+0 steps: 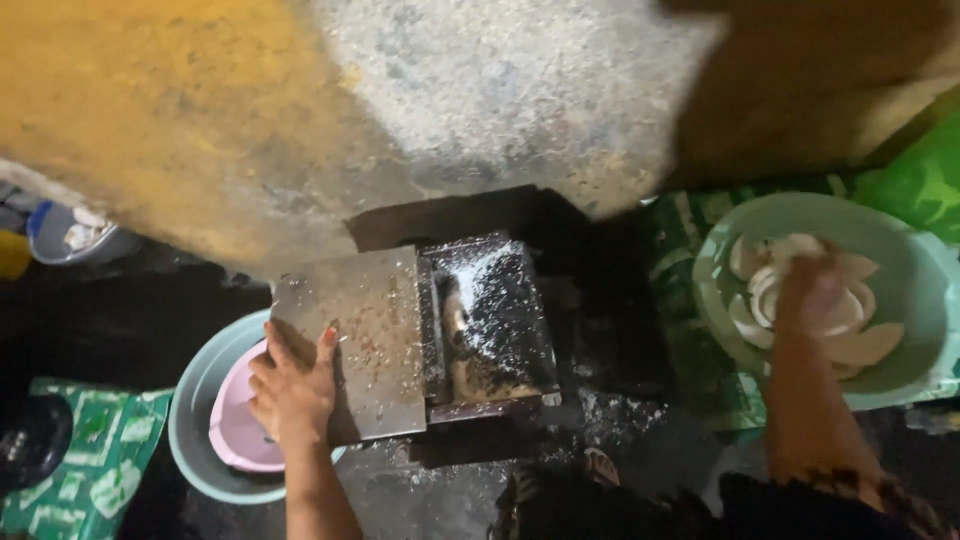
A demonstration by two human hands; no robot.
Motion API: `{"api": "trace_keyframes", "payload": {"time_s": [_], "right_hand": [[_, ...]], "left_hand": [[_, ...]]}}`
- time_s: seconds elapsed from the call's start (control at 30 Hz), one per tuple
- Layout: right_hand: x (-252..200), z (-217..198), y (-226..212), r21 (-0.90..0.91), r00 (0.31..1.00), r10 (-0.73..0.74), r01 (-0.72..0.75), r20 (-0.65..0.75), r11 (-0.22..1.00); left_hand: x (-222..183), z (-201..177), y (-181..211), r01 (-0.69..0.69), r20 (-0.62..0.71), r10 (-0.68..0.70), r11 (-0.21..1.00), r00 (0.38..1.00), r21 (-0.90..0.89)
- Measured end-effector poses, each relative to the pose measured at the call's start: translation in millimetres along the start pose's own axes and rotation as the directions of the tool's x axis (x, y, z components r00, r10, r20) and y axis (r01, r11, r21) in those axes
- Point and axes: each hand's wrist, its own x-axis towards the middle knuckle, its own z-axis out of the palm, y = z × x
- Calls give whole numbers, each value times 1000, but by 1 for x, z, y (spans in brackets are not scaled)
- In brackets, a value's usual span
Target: Grating pieces of coconut using a manual metal grater into a bowl
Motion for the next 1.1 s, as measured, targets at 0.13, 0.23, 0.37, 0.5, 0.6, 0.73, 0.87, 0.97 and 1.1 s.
{"api": "trace_keyframes", "payload": {"time_s": [0.13,0.23,0.37,0.5,0.6,0.73,0.87,0.97,1.1], "right_hand": [[-137,129,-33,-984,981,-156,-92,-116,154],[-187,180,19,-812,810,63,576,583,96],[-314,241,86,-12,-27,242,988,970,156],[-354,261,120,373,-222,698,925,681,-69],[-371,266,132,-31,102,948,995,303,-98],[-331,232,188,-23,-69,835,995,546,97],[-324,225,192,-57,-10,822,997,569,52],[-326,237,166,-132,80,824,991,561,-7],[-350,260,147,-261,276,801,953,532,-155]], "left_hand": [[3,7,-5,-78,-114,78,997,990,4],[1,-6,-4,-104,-98,105,994,990,13],[4,0,-8,-112,-58,118,990,991,83],[11,-1,-12,-114,-26,116,991,993,73],[8,0,-14,-128,-6,129,991,992,47],[8,-2,-15,-151,-27,153,987,988,52],[6,-3,-14,-163,-31,165,985,986,54],[0,-7,-13,-152,7,151,986,988,68],[2,-8,-11,-145,-9,146,987,989,72]]}}
